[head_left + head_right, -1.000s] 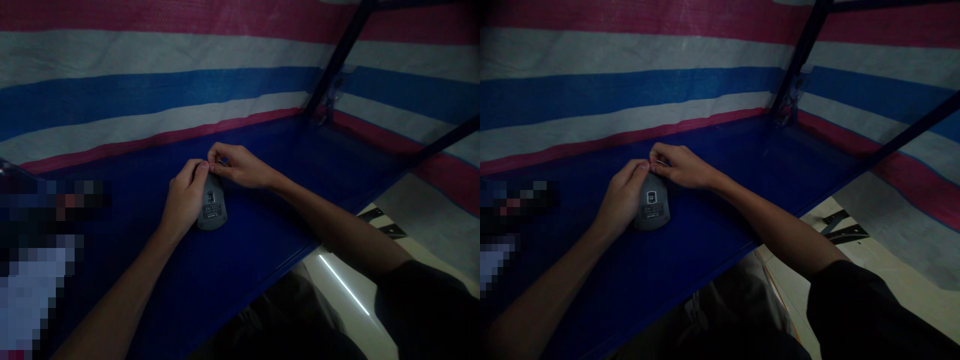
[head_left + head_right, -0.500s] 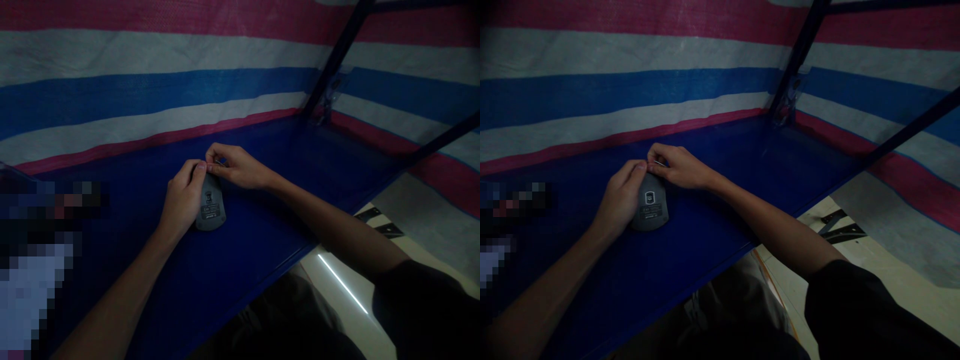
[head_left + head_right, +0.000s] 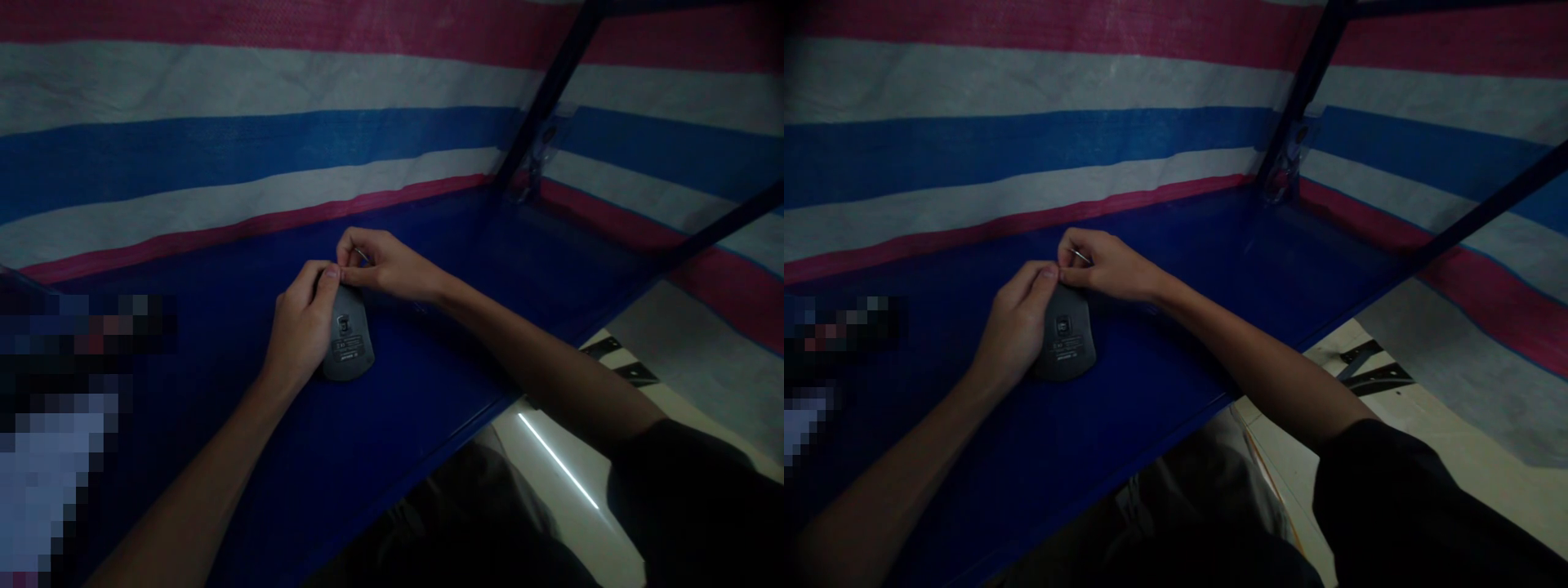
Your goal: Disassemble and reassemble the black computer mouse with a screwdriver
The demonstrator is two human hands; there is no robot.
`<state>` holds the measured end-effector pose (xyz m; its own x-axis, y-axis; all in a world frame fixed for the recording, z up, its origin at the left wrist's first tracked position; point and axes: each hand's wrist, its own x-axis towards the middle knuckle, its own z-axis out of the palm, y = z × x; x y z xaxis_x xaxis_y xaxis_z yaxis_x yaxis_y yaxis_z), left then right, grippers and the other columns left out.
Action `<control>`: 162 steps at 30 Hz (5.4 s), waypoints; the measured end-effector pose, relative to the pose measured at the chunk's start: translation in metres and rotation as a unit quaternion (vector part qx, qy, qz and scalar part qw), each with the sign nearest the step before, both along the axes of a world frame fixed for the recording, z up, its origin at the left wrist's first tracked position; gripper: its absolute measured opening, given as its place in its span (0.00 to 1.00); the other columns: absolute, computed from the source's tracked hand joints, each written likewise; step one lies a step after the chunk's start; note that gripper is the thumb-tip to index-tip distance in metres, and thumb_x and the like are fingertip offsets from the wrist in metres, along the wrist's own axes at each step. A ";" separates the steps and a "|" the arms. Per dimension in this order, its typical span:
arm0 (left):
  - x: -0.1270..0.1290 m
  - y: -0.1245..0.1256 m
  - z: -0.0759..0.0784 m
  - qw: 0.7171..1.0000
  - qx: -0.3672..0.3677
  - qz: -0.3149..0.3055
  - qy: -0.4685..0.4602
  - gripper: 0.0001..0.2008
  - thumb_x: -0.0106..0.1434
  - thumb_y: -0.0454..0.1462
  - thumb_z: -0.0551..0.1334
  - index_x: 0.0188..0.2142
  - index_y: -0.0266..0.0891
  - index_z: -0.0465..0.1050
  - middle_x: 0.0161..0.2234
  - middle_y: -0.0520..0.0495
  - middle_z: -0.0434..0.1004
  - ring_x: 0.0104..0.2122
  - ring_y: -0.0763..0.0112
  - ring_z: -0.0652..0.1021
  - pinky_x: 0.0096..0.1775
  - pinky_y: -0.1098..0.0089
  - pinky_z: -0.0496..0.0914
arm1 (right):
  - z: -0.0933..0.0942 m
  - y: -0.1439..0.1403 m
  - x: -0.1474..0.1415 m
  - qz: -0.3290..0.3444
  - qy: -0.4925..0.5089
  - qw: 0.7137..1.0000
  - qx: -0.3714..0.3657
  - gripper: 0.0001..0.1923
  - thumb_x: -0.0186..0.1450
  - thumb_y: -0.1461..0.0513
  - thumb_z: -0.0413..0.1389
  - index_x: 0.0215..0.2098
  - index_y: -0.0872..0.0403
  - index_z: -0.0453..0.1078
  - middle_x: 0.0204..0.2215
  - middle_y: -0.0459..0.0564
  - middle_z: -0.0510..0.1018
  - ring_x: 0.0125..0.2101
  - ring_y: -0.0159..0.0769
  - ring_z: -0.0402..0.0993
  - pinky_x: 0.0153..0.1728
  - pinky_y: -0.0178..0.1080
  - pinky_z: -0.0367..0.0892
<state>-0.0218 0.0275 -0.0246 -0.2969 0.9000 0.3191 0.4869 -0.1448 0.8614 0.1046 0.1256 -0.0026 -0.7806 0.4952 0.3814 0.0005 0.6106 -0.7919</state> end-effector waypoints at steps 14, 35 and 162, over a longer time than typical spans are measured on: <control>0.001 0.003 0.003 0.970 -0.076 -0.026 -0.230 0.12 0.60 0.46 0.60 0.29 0.40 0.68 0.23 0.53 0.66 0.25 0.72 0.69 0.26 0.72 0.61 | 0.002 -0.011 0.005 -0.025 -0.086 0.995 0.039 0.22 0.72 0.57 0.38 0.60 0.59 0.56 0.29 0.47 0.75 0.28 0.31 0.69 0.35 0.37 0.64; -0.001 0.003 -0.001 0.994 -0.008 0.002 -0.110 0.12 0.60 0.44 0.59 0.27 0.39 0.71 0.25 0.53 0.71 0.27 0.73 0.68 0.28 0.72 0.61 | 0.001 -0.016 0.002 -0.007 -0.142 0.982 0.122 0.32 0.71 0.46 0.34 0.67 0.54 0.46 0.63 0.57 0.60 0.57 0.46 0.66 0.57 0.51 0.58; 0.007 0.000 0.007 0.920 -0.162 -0.100 -0.343 0.06 0.61 0.39 0.59 0.34 0.39 0.70 0.29 0.51 0.73 0.26 0.73 0.73 0.27 0.74 0.66 | 0.009 0.003 0.009 0.061 -0.017 0.990 -0.124 0.03 0.63 0.70 0.52 0.32 0.60 0.63 0.23 0.44 0.70 0.24 0.24 0.67 0.23 0.28 0.63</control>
